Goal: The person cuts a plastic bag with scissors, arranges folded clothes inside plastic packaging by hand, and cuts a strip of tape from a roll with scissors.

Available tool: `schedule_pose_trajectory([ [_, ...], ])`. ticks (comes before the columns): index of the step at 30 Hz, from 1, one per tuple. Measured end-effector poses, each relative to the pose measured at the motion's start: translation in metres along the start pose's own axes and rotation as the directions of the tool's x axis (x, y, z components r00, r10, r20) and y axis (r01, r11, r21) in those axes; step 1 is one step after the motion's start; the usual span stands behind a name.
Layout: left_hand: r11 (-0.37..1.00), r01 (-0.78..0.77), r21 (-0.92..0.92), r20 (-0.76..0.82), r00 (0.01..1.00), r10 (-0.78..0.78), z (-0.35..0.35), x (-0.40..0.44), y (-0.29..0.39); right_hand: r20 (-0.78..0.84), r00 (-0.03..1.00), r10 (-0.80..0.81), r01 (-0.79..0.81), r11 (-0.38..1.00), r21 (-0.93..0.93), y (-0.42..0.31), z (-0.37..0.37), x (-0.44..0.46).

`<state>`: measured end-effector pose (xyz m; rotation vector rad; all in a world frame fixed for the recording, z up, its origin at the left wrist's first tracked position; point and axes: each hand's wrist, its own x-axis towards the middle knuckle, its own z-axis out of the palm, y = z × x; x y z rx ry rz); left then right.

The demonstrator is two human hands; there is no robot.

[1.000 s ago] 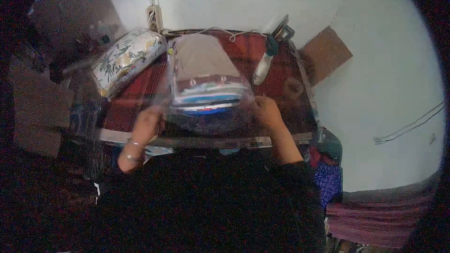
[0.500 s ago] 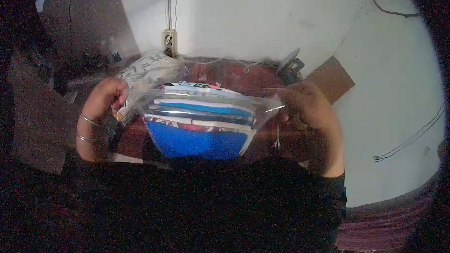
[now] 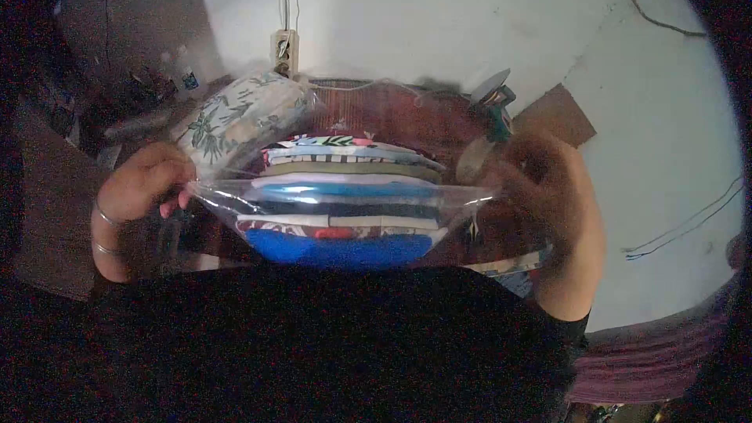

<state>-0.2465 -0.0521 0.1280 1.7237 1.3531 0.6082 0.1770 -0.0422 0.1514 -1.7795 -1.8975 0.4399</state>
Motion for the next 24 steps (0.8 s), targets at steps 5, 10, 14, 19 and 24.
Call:
schedule_pose_trajectory([
  [5, 0.988, 0.115, 0.105, 0.037, 0.992, -0.119, 0.001, 0.000, 0.013, -0.120, 0.761, -0.638, 0.618, 0.768, -0.166, -0.015, -0.001, -0.003],
  [10, 0.978, 0.148, 0.144, -0.030, 0.989, -0.145, 0.005, -0.006, 0.019, 0.035, 0.798, -0.602, 0.595, 0.778, -0.201, 0.015, 0.005, 0.018],
  [14, 0.971, 0.124, 0.203, -0.070, 0.991, -0.113, 0.003, -0.019, 0.015, 0.126, 0.889, -0.440, 0.403, 0.884, 0.237, -0.001, -0.008, 0.005],
  [19, 0.690, -0.428, 0.584, -0.434, 0.553, 0.711, 0.014, -0.021, 0.034, 0.140, 0.709, -0.691, 0.602, 0.697, 0.388, 0.007, -0.017, 0.018],
  [24, 0.442, -0.576, 0.688, 0.107, 0.683, 0.722, 0.032, -0.028, 0.049, 0.146, 0.754, -0.640, 0.616, 0.767, 0.180, 0.001, -0.014, 0.013],
])
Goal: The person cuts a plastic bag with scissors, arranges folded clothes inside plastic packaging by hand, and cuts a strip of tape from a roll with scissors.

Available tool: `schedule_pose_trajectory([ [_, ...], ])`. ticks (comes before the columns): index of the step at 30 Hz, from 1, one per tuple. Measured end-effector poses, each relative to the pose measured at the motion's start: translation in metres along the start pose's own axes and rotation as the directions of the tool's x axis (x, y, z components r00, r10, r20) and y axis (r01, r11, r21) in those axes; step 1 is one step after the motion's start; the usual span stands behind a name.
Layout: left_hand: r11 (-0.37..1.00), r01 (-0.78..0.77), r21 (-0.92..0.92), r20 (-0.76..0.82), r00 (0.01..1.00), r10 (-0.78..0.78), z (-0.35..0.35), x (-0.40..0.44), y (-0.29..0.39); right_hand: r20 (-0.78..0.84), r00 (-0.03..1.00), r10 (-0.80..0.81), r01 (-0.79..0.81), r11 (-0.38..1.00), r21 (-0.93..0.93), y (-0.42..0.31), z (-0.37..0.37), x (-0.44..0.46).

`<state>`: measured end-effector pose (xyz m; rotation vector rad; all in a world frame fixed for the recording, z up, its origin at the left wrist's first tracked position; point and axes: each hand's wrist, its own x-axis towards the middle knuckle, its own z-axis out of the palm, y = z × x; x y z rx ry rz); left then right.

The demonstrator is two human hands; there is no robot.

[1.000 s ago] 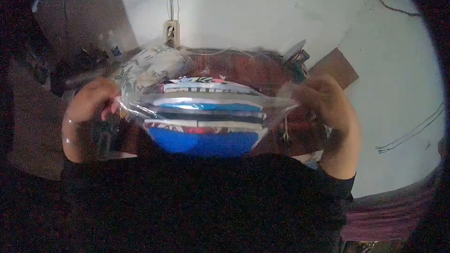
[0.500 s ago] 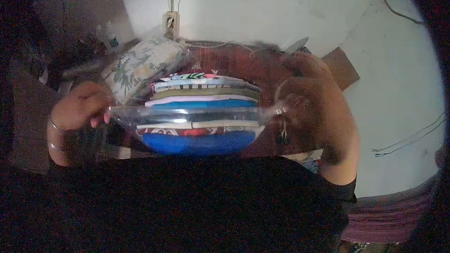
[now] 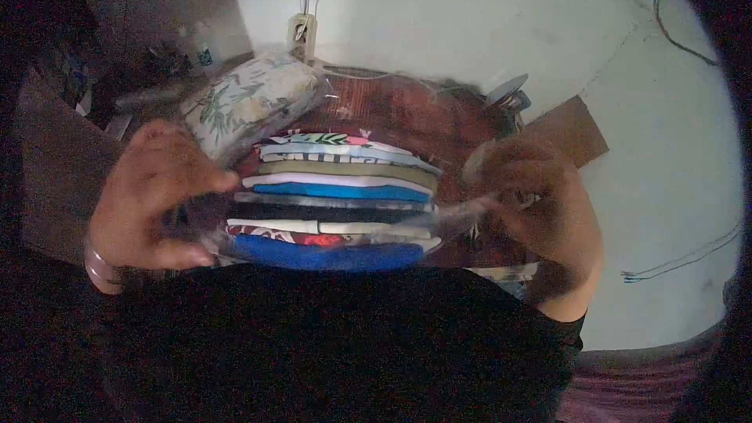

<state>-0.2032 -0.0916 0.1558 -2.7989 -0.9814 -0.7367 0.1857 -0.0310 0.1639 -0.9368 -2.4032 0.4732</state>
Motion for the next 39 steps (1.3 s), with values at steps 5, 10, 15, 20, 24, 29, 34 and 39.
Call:
schedule_pose_trajectory([
  [5, 0.965, 0.161, 0.208, -0.036, 0.987, -0.157, 0.017, -0.014, -0.005, -0.343, 0.927, 0.150, -0.230, 0.951, -0.207, 0.001, 0.026, -0.010],
  [10, 0.917, 0.179, 0.355, -0.210, 0.972, -0.109, 0.032, -0.001, -0.011, -0.374, 0.835, -0.404, 0.136, 0.810, -0.571, -0.022, 0.059, -0.026],
  [15, 0.921, 0.214, 0.325, -0.235, 0.962, -0.141, 0.034, 0.000, -0.020, 0.219, 0.916, -0.337, 0.402, 0.761, -0.510, -0.035, 0.110, -0.010],
  [20, 0.797, 0.292, 0.529, -0.315, 0.940, -0.135, 0.042, 0.000, -0.018, 0.196, 0.971, -0.136, 0.230, 0.753, -0.616, -0.022, 0.107, 0.006],
  [24, 0.887, 0.194, 0.420, -0.214, 0.970, -0.111, 0.064, -0.006, 0.031, 0.137, 0.982, -0.131, 0.186, 0.808, -0.559, -0.015, 0.107, 0.007],
  [29, 0.984, 0.130, 0.121, -0.075, 0.990, -0.121, 0.131, 0.012, 0.056, 0.149, 0.989, 0.008, 0.092, 0.755, -0.649, -0.009, 0.090, 0.014],
  [34, 0.981, 0.182, 0.066, -0.085, 0.981, -0.176, 0.129, 0.021, 0.050, 0.086, 0.990, -0.112, 0.141, 0.783, -0.606, -0.026, 0.063, 0.041],
  [39, 0.968, 0.238, 0.075, -0.019, 0.971, -0.237, 0.129, 0.027, 0.050, 0.134, 0.940, -0.314, 0.324, 0.693, -0.645, 0.004, 0.053, 0.126],
])
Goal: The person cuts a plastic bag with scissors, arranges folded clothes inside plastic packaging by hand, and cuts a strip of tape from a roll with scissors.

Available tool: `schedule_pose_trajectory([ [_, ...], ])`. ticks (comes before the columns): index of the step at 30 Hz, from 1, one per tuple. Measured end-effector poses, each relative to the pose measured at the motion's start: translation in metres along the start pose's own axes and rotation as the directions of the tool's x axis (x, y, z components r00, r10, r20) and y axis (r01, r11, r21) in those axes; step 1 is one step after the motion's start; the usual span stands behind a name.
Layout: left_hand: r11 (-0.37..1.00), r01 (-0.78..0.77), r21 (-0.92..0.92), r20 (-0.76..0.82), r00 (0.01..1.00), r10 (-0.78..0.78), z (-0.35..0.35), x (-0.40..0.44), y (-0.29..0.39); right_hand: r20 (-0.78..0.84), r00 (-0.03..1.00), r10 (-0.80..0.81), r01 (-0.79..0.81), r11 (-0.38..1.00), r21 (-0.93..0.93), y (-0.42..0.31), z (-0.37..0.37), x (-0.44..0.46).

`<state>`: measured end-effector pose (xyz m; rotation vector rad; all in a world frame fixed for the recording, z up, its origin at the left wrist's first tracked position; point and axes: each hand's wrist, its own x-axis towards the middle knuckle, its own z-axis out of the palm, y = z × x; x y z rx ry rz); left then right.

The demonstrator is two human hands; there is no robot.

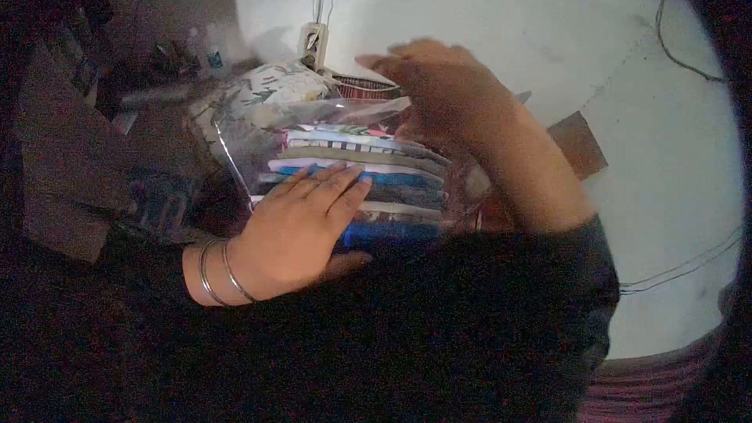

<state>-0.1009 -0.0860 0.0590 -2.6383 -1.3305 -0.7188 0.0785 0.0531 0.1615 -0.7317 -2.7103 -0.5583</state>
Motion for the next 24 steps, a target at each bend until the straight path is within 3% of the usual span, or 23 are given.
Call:
schedule_pose_trajectory([
  [1, 1.000, 0.004, 0.007, -0.002, 1.000, -0.004, 0.001, 0.000, -0.002, -0.006, 1.000, 0.005, -0.005, 1.000, -0.004, 0.006, 0.007, 0.005],
  [3, 1.000, -0.007, 0.001, -0.008, 1.000, 0.007, -0.001, 0.000, -0.005, 0.416, 0.907, 0.066, -0.070, 0.998, -0.006, 0.007, 0.011, 0.014],
  [7, 1.000, -0.028, 0.010, -0.083, 0.996, 0.029, 0.011, -0.003, -0.012, 0.485, 0.873, 0.050, -0.109, 0.990, 0.093, -0.017, -0.001, 0.017],
  [9, 0.999, -0.024, -0.024, -0.105, 0.994, 0.022, 0.011, -0.004, -0.012, 0.484, 0.860, 0.162, -0.165, 0.986, -0.037, -0.045, -0.013, -0.002],
  [11, 0.998, -0.027, -0.051, -0.128, 0.992, 0.020, 0.009, -0.004, -0.011, 0.434, 0.886, 0.162, -0.179, 0.984, -0.002, -0.069, -0.013, -0.021],
  [13, 0.999, -0.002, -0.042, -0.050, 0.999, 0.000, 0.006, -0.004, -0.010, 0.381, 0.910, 0.162, -0.190, 0.981, 0.036, -0.082, -0.006, -0.038],
  [15, 0.999, 0.013, -0.041, -0.048, 0.999, -0.015, 0.005, -0.007, -0.012, 0.071, 0.989, 0.128, -0.132, 0.989, 0.060, -0.088, 0.016, -0.054],
  [18, 0.997, 0.070, -0.019, 0.004, 0.998, -0.070, -0.001, -0.006, -0.011, 0.077, 0.958, 0.277, -0.286, 0.945, 0.159, -0.098, 0.022, -0.067],
  [21, 0.996, 0.087, 0.031, 0.018, 0.996, -0.088, -0.001, -0.006, -0.017, 0.084, 0.970, 0.230, -0.244, 0.928, 0.280, -0.100, 0.019, -0.071],
  [24, 0.997, 0.070, 0.024, 0.002, 0.998, -0.071, -0.002, -0.006, -0.027, 0.094, 0.978, 0.187, -0.206, 0.945, 0.256, -0.105, 0.022, -0.076],
])
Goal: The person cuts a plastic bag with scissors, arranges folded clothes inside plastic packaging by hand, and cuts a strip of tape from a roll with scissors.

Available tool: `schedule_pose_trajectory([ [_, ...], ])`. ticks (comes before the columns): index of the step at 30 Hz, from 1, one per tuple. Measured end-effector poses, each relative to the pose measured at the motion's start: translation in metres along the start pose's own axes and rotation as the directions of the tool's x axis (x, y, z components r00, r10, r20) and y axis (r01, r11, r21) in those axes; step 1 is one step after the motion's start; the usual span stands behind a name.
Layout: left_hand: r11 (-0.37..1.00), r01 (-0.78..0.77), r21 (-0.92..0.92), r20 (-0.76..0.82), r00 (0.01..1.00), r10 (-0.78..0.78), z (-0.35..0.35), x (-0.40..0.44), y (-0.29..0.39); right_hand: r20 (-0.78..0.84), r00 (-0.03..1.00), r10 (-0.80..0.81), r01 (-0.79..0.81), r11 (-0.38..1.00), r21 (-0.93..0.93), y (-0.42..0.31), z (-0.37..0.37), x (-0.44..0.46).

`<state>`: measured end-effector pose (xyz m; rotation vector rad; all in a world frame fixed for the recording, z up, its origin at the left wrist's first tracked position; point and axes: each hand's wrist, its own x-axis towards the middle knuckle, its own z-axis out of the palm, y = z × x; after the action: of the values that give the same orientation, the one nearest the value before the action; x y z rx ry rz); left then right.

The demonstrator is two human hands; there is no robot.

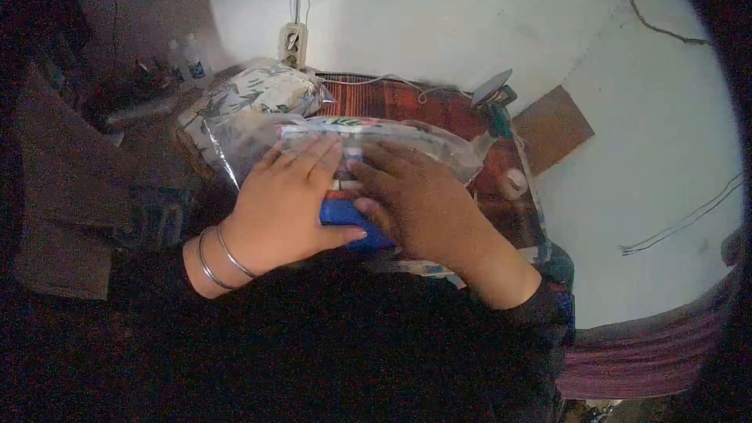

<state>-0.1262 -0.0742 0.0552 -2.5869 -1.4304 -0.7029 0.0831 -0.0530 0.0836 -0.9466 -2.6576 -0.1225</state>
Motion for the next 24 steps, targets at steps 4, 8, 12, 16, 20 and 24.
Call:
schedule_pose_trajectory([
  [4, 0.995, -0.100, -0.025, -0.001, 0.995, 0.100, -0.006, -0.004, -0.022, -0.022, 1.000, -0.022, 0.022, 0.999, -0.035, 0.003, 0.004, -0.003],
  [8, 0.999, -0.019, 0.040, 0.040, 0.999, 0.017, -0.028, -0.012, -0.033, -0.030, 0.999, -0.029, 0.027, 0.998, -0.055, 0.004, 0.004, -0.003],
  [12, 0.973, 0.180, 0.144, 0.133, 0.971, -0.199, -0.067, -0.029, -0.015, -0.028, 0.999, -0.032, 0.030, 0.998, -0.059, 0.004, 0.002, -0.001],
  [16, 0.973, -0.190, 0.129, -0.027, 0.980, 0.195, -0.059, -0.013, -0.003, -0.035, 0.999, -0.034, 0.032, 0.998, -0.054, 0.004, 0.003, -0.003],
  [20, 0.949, -0.249, 0.196, -0.078, 0.960, 0.268, -0.027, 0.002, -0.010, -0.043, 0.998, -0.048, 0.044, 0.996, -0.079, 0.005, 0.003, -0.001],
  [24, 0.991, 0.105, 0.088, 0.109, 0.988, -0.114, -0.027, -0.010, -0.009, -0.097, 0.995, -0.029, 0.027, 0.999, -0.027, 0.008, 0.010, -0.006],
])
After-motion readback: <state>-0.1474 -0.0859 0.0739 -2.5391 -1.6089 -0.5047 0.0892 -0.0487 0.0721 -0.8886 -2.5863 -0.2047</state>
